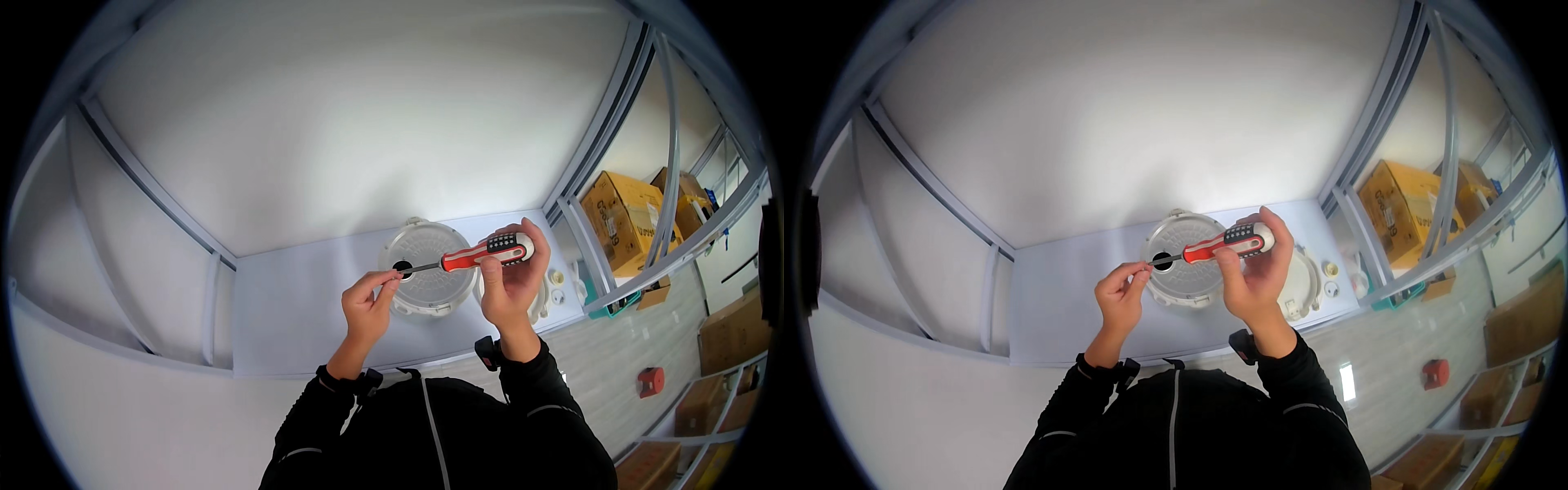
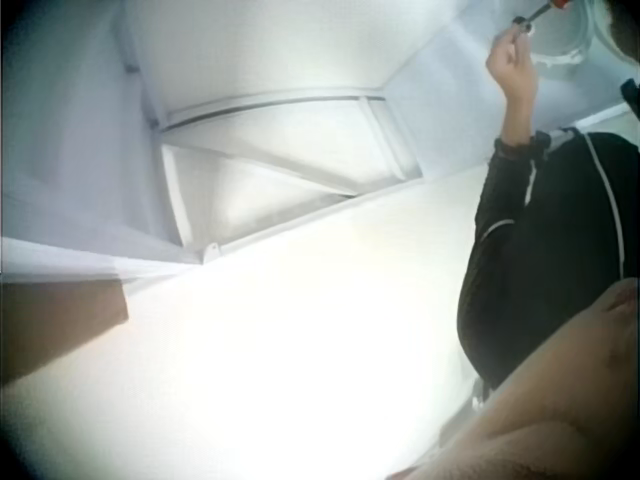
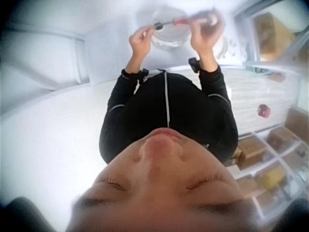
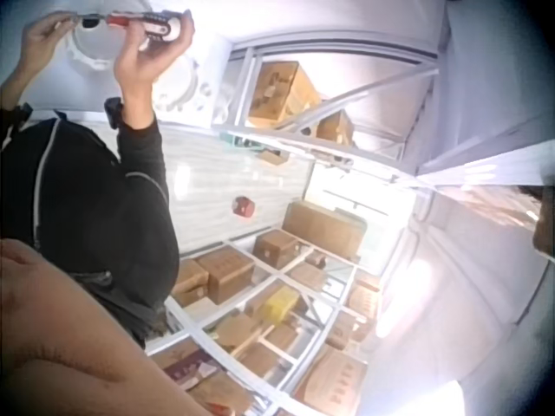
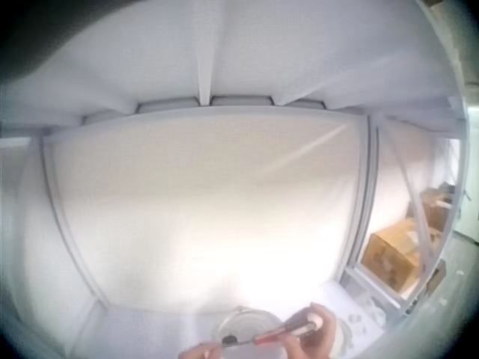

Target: The person uses a screwdriver to fasten screws into a white plastic lid and a circular base component on a workbench. They handle the lid, base, and screwdriver throughout, tightening multiple screws in sequence.

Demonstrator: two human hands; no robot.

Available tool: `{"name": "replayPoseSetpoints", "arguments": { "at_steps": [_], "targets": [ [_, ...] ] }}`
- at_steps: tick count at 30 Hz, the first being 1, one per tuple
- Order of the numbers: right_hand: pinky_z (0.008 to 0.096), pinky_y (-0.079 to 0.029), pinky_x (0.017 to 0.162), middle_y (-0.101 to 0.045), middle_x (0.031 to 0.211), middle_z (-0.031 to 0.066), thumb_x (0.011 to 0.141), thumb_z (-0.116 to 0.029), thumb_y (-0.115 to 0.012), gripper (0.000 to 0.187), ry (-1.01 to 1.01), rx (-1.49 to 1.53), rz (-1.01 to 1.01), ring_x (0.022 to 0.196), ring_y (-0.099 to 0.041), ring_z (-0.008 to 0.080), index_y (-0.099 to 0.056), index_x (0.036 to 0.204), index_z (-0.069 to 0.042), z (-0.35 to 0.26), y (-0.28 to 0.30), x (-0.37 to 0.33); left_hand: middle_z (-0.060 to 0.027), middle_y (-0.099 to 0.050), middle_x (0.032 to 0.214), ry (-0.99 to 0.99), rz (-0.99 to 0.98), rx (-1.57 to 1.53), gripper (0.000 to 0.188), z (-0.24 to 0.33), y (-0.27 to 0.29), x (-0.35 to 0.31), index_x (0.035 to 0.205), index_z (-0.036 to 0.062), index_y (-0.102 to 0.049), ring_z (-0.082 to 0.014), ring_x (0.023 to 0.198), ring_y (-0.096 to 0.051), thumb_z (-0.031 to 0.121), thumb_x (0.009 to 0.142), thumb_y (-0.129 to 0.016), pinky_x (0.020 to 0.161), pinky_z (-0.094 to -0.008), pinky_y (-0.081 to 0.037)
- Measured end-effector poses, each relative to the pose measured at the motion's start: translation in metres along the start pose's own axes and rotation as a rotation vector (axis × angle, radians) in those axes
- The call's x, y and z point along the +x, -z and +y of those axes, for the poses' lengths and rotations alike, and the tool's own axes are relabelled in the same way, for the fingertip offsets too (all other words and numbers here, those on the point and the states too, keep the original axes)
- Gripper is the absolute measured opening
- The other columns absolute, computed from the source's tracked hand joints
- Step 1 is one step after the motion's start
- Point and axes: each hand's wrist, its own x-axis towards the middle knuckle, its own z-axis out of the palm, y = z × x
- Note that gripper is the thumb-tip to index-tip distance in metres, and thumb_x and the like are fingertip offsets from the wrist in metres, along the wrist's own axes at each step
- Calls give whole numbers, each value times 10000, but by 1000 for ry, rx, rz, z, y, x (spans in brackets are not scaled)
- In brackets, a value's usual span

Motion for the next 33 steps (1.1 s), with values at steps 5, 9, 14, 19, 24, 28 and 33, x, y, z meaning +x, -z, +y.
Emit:
{"name": "replayPoseSetpoints", "arguments": {
  "at_steps": [5, 9, 14, 19, 24, 28, 33],
  "targets": [
    [364, -525, 967, -581, 1264, 162, 973, -86, -791, 728, -28, 46, -16, 1092, -611, 208, -371, 1558, 23, 0, -3, 1, -175, -789, 1076, -51, -8, -26, 190, 4, 0, 3, 1171, -57, -761, -219, 1000, -751, -78, 985, -728, 887, -311, -591],
    [368, -523, 988, -579, 1275, 160, 975, -86, -791, 745, -43, 62, -34, 1119, -604, 209, -359, 1572, 22, 3, -4, 0, -166, -791, 1082, -41, -12, -7, 207, 4, 1, 3, 1178, -54, -769, -210, 986, -747, -78, 974, -744, 876, -304, -587],
    [378, -520, 1015, -575, 1297, 167, 977, -83, -788, 755, -61, 74, -35, 1142, -600, 213, -351, 1584, 20, 3, -3, 1, -159, -794, 1093, -25, -38, -12, 225, 5, 0, 6, 1183, -40, -779, -197, 980, -741, -85, 965, -749, 861, -293, -578],
    [391, -532, 1025, -555, 1336, 186, 995, -77, -762, 746, -64, 68, -80, 1171, -610, 230, -330, 1596, 16, 2, 0, 2, -160, -797, 1088, -41, -72, -21, 231, 2, -1, 11, 1181, -39, -781, -193, 982, -741, -94, 959, -748, 859, -287, -573],
    [409, -554, 1021, -532, 1390, 212, 1019, -69, -725, 743, -187, 207, -175, 1198, -641, 250, -299, 1624, -4, -10, -1, 14, -163, -798, 1078, 30, -95, -18, 215, 0, 2, 10, 1171, -47, -777, -204, 979, -752, -95, 965, -738, 864, -293, -576],
    [398, -570, 992, -597, 1326, 198, 1018, -69, -732, 707, -301, 196, -189, 1162, -668, 232, -328, 1595, 0, -14, 4, 21, -171, -797, 1073, 20, -154, -61, 212, -3, 7, 7, 1168, -50, -775, -217, 977, -761, -97, 967, -731, 867, -303, -584],
    [295, -588, 849, -716, 989, 82, 960, -114, -843, 629, -366, 8, -85, 950, -715, 154, -434, 1423, 4, -5, 10, 19, -186, -795, 1065, -30, -168, -55, 212, 4, 3, 8, 1165, -51, -774, -233, 973, -768, -101, 964, -729, 867, -314, -591]
  ]
}}
